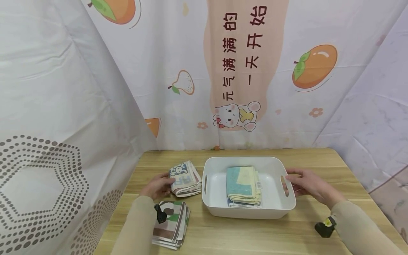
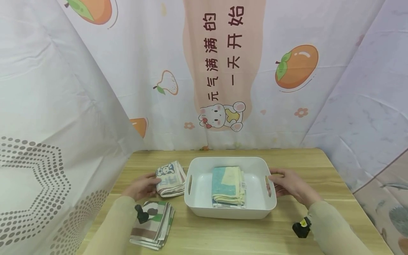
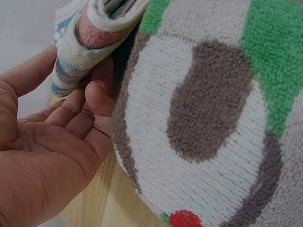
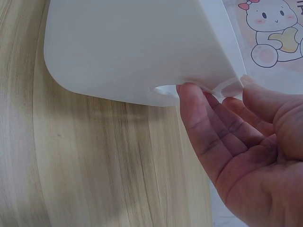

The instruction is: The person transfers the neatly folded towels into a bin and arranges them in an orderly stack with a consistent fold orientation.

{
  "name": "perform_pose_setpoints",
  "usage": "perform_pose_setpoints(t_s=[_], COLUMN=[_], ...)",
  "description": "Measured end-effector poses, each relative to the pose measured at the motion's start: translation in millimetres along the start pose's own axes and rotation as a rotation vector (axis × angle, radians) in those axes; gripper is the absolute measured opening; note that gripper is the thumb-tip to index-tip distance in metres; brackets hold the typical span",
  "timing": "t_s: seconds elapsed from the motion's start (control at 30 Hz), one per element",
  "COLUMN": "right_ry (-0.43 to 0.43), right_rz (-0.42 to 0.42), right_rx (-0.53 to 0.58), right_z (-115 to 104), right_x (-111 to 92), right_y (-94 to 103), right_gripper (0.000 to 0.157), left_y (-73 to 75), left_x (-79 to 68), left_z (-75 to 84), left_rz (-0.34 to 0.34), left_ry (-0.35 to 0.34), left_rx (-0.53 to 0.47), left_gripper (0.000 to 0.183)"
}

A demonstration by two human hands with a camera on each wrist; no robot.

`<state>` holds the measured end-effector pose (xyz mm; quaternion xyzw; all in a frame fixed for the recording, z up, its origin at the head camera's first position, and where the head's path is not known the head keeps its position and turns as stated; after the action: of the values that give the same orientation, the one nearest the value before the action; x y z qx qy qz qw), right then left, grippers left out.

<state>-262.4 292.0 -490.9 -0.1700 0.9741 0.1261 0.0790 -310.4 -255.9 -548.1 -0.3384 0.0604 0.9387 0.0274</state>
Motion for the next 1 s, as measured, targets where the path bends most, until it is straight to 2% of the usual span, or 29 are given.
perform_pose_setpoints(t_s=[0.27, 0.5, 0.83, 1.0], right_ry=[0.015, 0.010, 0.014, 0.015], right_rz=[-0.019, -0.024, -0.036, -0.043], right_rx=[0.003, 0.002, 0.010, 0.018], right_z=[0, 0, -1, -1], right_x=[0, 0, 0, 1], right_y=[-0.9, -0.8, -1.6, -2.3], right_gripper=[0.061, 0.061, 0.063, 0.064], left_y=[-6.0, -9.6, -13.9, -16.8], left_x=[2.7, 2.2, -1.9, -7.4], left_z=[2.9, 5.0, 19.1, 28.7], left_rz=[0.035, 0.004, -0.018, -0.029], left_ry=[0.010, 0.005, -0.013, -0.067], left_rx=[0.029, -0.021, -0.057, -0.042], left_gripper=[0.082, 0.084, 0.087, 0.085])
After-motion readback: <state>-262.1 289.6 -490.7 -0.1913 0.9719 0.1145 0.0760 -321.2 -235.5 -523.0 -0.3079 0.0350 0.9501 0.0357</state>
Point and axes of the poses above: each hand's wrist, its own x-axis towards the middle knuckle, its own y-axis out of the back of the hand, z = x × y, the point moved 8 cm from there along x, towards the middle knuckle, and after that the axes turned 8 degrees about y, right-handed, at the moved point
